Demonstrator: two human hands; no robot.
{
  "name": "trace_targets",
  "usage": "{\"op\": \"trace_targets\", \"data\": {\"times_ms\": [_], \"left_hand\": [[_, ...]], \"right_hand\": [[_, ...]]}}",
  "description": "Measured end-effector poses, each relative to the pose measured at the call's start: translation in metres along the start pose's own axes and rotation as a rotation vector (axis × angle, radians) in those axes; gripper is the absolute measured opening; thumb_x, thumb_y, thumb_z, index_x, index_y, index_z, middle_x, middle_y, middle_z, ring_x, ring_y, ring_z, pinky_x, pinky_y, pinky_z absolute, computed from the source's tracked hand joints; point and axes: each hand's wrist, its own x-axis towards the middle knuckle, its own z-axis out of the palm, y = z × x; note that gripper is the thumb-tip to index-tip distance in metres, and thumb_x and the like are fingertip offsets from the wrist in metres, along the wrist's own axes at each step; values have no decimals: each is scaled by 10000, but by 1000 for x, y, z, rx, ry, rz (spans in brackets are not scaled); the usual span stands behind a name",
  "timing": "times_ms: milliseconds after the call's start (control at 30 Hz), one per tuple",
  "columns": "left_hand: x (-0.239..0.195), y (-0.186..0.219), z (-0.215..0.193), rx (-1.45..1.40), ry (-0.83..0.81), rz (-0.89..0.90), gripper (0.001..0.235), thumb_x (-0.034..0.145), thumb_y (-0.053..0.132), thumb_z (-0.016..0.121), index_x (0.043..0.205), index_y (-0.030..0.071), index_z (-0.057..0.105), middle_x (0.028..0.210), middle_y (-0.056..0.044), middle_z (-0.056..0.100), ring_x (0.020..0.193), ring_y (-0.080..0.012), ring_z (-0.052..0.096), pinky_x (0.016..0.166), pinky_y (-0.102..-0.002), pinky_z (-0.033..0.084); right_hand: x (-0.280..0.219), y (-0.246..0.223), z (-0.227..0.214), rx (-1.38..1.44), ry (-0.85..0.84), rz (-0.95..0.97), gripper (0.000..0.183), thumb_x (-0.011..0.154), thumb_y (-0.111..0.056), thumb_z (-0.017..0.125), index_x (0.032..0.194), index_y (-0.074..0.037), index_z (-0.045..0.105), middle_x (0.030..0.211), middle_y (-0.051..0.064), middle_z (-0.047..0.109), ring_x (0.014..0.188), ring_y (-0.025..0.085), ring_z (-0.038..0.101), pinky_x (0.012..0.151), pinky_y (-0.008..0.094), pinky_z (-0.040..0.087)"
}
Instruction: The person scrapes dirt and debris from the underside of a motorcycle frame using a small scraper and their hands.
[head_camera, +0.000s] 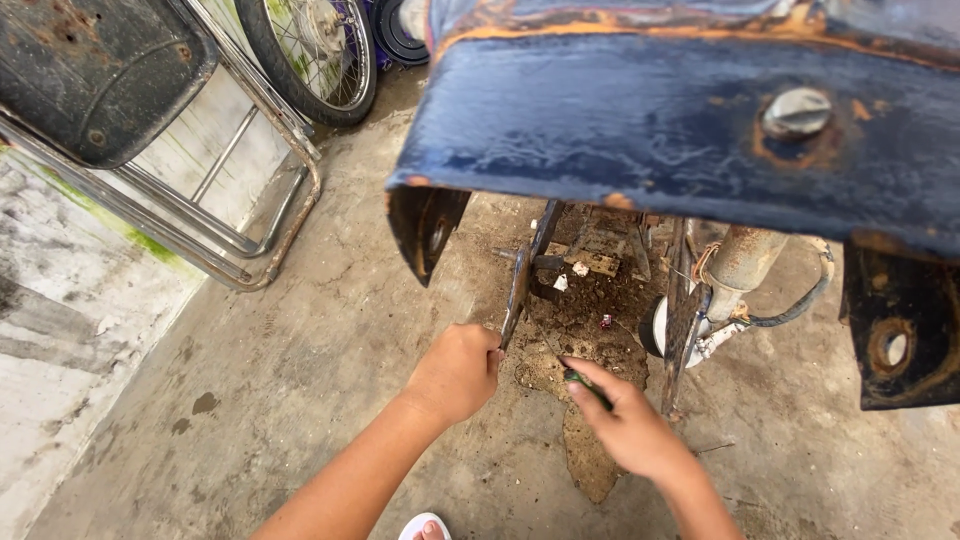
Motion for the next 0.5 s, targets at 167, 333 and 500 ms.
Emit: {"op": "trace_targets", "data": {"times_ms": [167,333,500], "left_hand": [[4,2,-1,26,-9,-18,307,979,43,547,675,36,592,729,-95,643,678,-236,638,624,-371,565],[0,4,4,31,49,0,295,943,28,527,656,28,591,704,-142,650,661,-296,637,615,-418,544],[-8,18,2,21,4,-71,329,994,47,519,677,38,610,703,-119,647,636,-247,646,586,-363,595]], "right_hand": [[21,15,25,125,100,-147,489,969,-409,482,1450,-327,514,1521,-23,576,1399,171,534,1144,362,393],[17,11,52,246,159,-85,480,1031,-256,514,1509,-262,469,571,-19,495,450,112,398,404,243,346],[4,-4,60,348,192,-12,474,1049,-292,481,1520,-283,440,544,-36,422,424,99,361,374,241,305]]}}
